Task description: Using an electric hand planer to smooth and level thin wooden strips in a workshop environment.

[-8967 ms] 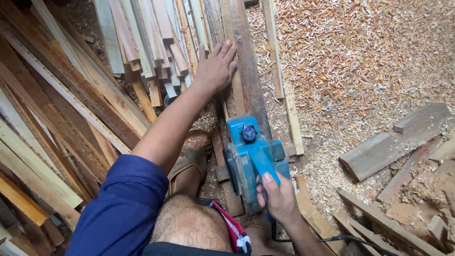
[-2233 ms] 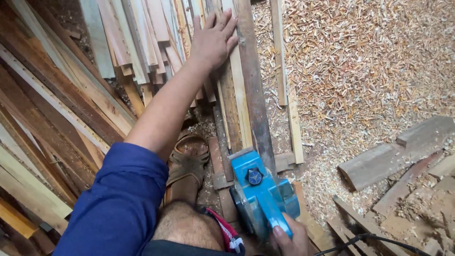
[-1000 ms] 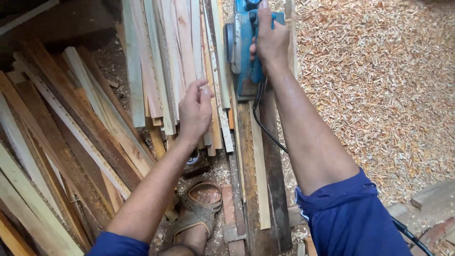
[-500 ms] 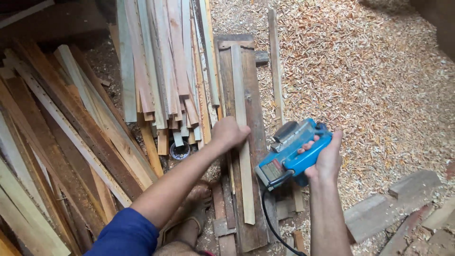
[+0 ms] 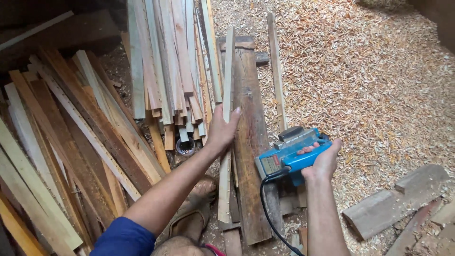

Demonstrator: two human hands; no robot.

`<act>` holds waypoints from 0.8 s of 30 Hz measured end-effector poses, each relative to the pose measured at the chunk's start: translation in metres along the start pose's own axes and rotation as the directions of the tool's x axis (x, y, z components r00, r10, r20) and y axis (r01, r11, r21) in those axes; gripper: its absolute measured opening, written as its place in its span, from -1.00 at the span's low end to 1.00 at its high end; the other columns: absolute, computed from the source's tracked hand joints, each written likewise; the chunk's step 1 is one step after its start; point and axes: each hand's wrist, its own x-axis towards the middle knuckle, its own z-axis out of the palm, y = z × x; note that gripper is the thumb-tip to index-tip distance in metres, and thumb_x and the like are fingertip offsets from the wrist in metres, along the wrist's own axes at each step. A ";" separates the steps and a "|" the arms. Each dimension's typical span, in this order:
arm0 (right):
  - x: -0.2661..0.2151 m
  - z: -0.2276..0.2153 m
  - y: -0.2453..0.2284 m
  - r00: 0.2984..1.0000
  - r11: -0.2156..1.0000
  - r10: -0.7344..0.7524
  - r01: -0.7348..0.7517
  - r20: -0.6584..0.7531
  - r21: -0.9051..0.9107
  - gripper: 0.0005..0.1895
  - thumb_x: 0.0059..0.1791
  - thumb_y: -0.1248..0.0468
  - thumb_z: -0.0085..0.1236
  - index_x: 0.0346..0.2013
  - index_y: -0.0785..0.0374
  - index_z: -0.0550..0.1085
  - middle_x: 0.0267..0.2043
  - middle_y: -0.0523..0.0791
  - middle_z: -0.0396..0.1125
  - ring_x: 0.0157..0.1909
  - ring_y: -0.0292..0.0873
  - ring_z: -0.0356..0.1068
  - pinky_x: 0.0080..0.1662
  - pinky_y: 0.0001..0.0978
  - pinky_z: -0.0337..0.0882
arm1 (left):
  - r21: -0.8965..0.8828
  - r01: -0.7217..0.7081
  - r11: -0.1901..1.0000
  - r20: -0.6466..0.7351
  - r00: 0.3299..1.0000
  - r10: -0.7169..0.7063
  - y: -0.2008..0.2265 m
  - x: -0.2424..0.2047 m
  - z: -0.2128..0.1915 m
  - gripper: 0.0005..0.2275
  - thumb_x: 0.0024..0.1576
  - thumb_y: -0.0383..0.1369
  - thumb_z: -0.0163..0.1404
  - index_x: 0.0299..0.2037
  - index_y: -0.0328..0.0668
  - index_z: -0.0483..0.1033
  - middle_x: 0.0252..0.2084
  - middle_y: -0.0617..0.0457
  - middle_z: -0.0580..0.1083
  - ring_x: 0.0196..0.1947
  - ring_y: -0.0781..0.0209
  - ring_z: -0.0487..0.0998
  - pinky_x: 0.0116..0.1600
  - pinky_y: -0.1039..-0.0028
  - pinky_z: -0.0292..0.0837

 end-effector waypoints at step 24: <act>-0.138 -0.099 -0.019 0.828 0.815 -0.067 0.368 0.557 -0.449 -0.35 0.20 -0.12 -0.18 -0.13 0.51 0.48 -0.54 0.01 0.20 -0.70 -0.14 0.29 -0.68 -0.27 0.30 | 0.569 -0.780 -0.259 0.776 0.405 0.484 -0.054 0.099 0.015 -0.64 0.22 -0.33 -0.14 0.23 0.25 0.44 0.25 0.10 0.37 0.28 -0.01 0.27 0.38 0.06 0.11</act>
